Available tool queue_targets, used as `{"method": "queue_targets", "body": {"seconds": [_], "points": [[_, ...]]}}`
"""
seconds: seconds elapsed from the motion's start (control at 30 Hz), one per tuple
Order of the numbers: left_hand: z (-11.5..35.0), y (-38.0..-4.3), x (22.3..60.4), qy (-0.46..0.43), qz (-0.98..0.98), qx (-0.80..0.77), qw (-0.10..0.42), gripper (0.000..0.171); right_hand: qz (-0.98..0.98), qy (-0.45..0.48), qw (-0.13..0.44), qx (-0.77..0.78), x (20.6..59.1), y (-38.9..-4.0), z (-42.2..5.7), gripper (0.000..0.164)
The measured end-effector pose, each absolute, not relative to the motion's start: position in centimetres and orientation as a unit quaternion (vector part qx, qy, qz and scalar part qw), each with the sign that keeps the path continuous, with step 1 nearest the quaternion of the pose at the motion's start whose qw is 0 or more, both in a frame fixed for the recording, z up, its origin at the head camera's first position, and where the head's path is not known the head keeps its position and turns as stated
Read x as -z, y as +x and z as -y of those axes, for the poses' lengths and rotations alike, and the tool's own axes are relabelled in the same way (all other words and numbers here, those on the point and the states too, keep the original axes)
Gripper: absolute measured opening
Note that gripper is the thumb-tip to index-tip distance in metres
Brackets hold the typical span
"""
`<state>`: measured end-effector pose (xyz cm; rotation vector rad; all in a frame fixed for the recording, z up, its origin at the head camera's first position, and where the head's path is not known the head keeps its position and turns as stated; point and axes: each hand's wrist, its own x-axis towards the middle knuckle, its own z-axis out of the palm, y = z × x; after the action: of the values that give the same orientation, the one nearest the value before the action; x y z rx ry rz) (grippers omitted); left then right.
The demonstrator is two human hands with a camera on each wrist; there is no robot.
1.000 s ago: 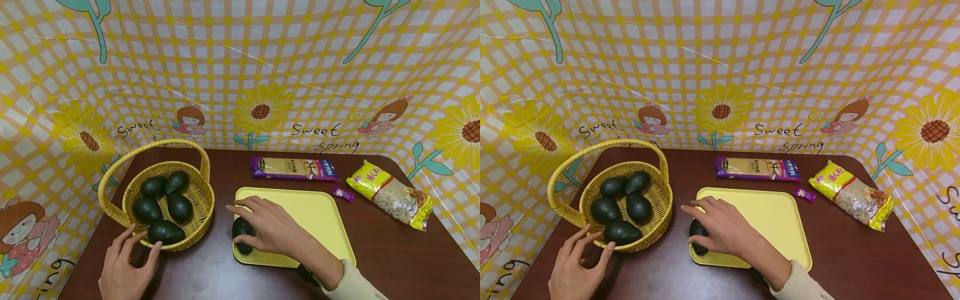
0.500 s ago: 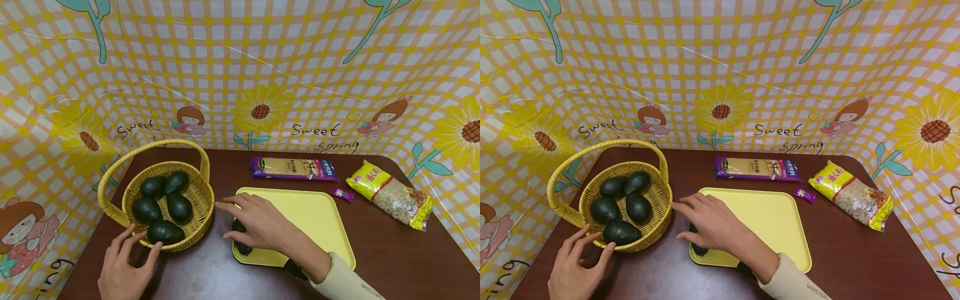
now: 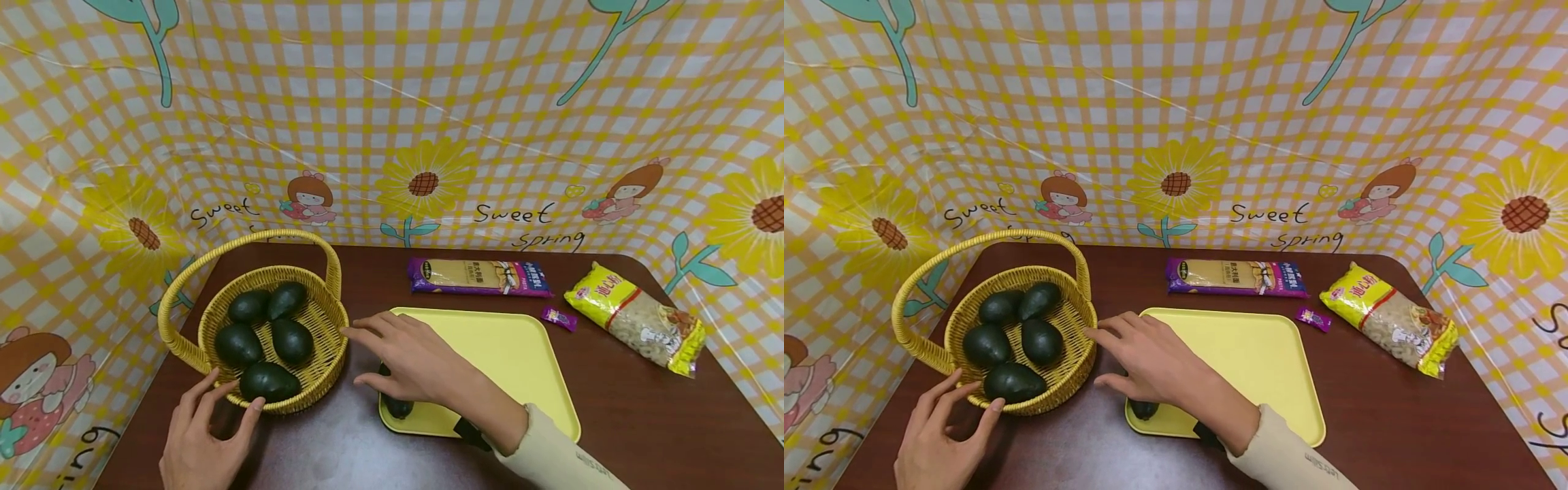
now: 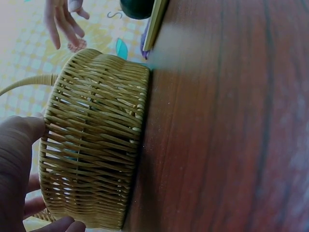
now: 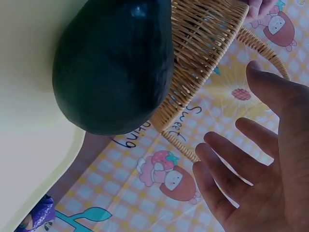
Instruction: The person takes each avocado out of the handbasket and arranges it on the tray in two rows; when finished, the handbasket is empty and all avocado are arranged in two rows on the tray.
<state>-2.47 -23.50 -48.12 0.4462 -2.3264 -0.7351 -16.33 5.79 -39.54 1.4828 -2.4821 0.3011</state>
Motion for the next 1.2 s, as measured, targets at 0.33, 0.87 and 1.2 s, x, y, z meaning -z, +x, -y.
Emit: {"method": "queue_targets", "body": {"seconds": [0.33, 0.87, 1.2], "points": [[23.5, -2.4, 48.1, 0.173, 0.883, 0.288, 0.327, 0.043, 0.841, 0.518, 0.115, -0.108, 39.3, -16.8, -5.1, 0.067], [23.8, -2.5, 47.9, 0.162, 0.888, 0.292, 0.316, 0.044, 0.838, 0.522, 0.12, -0.104, 38.7, -17.2, -3.3, 0.066], [23.8, -2.4, 47.9, 0.166, 0.89, 0.289, 0.31, 0.044, 0.838, 0.525, 0.119, -0.085, 38.2, -17.3, -2.2, 0.064]]}}
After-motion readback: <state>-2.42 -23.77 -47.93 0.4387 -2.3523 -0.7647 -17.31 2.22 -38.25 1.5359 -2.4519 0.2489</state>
